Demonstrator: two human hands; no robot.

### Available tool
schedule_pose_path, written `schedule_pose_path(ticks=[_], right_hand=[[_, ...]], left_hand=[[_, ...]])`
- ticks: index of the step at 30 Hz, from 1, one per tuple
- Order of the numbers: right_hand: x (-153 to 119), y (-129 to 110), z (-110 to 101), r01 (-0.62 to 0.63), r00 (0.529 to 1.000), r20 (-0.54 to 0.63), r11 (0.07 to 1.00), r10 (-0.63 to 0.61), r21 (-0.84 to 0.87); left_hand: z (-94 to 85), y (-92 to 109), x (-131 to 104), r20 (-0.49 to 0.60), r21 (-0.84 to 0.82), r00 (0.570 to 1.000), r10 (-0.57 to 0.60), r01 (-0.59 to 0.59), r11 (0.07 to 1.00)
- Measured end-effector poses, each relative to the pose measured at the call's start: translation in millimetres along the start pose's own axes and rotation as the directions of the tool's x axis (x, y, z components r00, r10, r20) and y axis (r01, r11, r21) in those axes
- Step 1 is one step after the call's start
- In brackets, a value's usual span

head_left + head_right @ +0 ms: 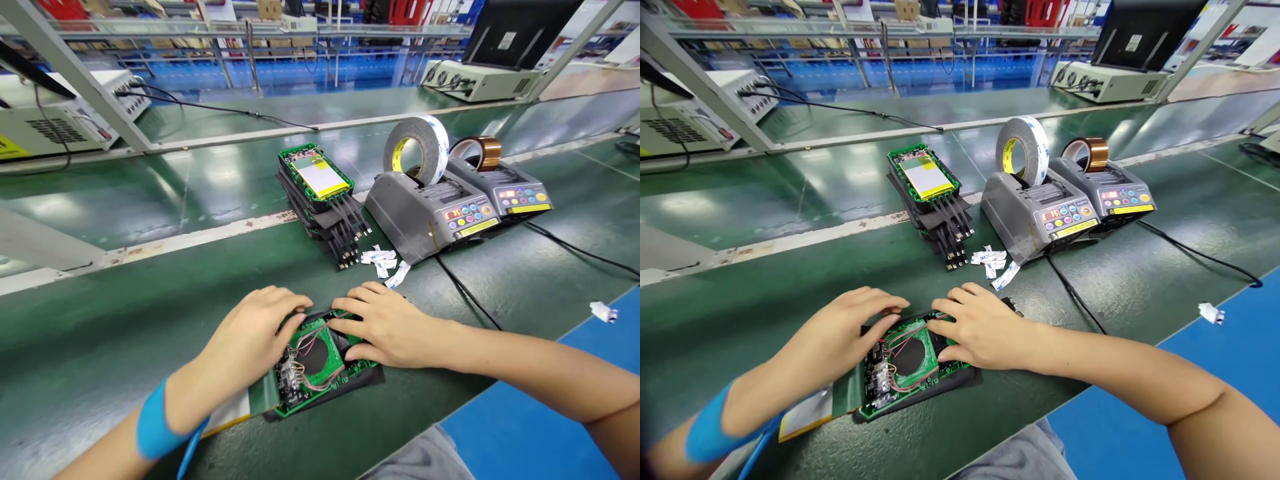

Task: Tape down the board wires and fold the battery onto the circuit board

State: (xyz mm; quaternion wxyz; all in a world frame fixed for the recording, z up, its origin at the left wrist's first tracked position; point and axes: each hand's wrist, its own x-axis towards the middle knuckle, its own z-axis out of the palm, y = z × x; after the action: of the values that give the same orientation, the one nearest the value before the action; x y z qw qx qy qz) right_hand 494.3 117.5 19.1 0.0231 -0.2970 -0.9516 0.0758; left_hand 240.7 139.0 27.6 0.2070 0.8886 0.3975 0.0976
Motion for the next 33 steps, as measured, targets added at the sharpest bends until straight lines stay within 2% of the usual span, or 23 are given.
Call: schedule_pose_path(ticks=[3, 6, 10, 13, 16, 19, 23, 27, 29, 31, 33], right_hand=[[0, -3, 0, -0.014, 1.000, 0.014, 1.000, 0.014, -0.003], [1, -6, -1, -0.022, 0.999, 0.024, 1.000, 0.022, -0.008], [2, -6, -1, -0.022, 1.000, 0.021, 1.000, 0.023, -0.015], [3, -6, -1, -0.024, 0.999, 0.022, 1.000, 0.024, -0.017], [2, -6, 0, -0.023, 1.000, 0.014, 0.999, 0.023, -0.025], [3, -6, 0, -0.014, 1.000, 0.014, 0.999, 0.015, -0.044], [5, -6, 0, 0.004, 1.000, 0.031, 0.997, -0.001, -0.073], [5, -4, 1, -0.005, 0.999, 0.034, 0.999, 0.007, -0.052], [5, -4, 3, -0.013, 0.999, 0.029, 1.000, 0.014, -0.029], [5, -4, 4, -0.013, 1.000, 0.019, 1.000, 0.014, -0.009], [5, -4, 5, -0.011, 1.000, 0.011, 1.000, 0.011, 0.008]], left_hand=[[1.6, 0, 19, 0.125, -0.012, 0.992, 0.009, -0.007, 1.000], [4.1, 6, 25, 0.143, 0.025, 0.990, 0.005, -0.009, 1.000], [7.6, 14, 21, 0.121, 0.054, 0.993, -0.010, 0.004, 0.999], [5.9, 16, 15, 0.085, 0.009, 0.996, -0.029, 0.028, 1.000], [-2.3, 11, 8, 0.019, -0.080, 0.992, -0.121, 0.122, 0.989], [-12.2, -4, -1, -0.004, -0.174, 0.970, -0.241, 0.237, 0.956], [-18.0, -31, -27, 0.037, -0.287, 0.946, -0.321, 0.318, 0.904], [-15.7, -51, -77, 0.089, -0.385, 0.947, -0.307, 0.317, 0.867], [-11.4, -52, -103, 0.167, -0.320, 0.953, -0.253, 0.295, 0.900], [-4.2, -47, -122, 0.235, -0.200, 0.933, -0.273, 0.321, 0.926], [4.5, -41, -132, 0.223, -0.109, 0.926, -0.304, 0.334, 0.936]])
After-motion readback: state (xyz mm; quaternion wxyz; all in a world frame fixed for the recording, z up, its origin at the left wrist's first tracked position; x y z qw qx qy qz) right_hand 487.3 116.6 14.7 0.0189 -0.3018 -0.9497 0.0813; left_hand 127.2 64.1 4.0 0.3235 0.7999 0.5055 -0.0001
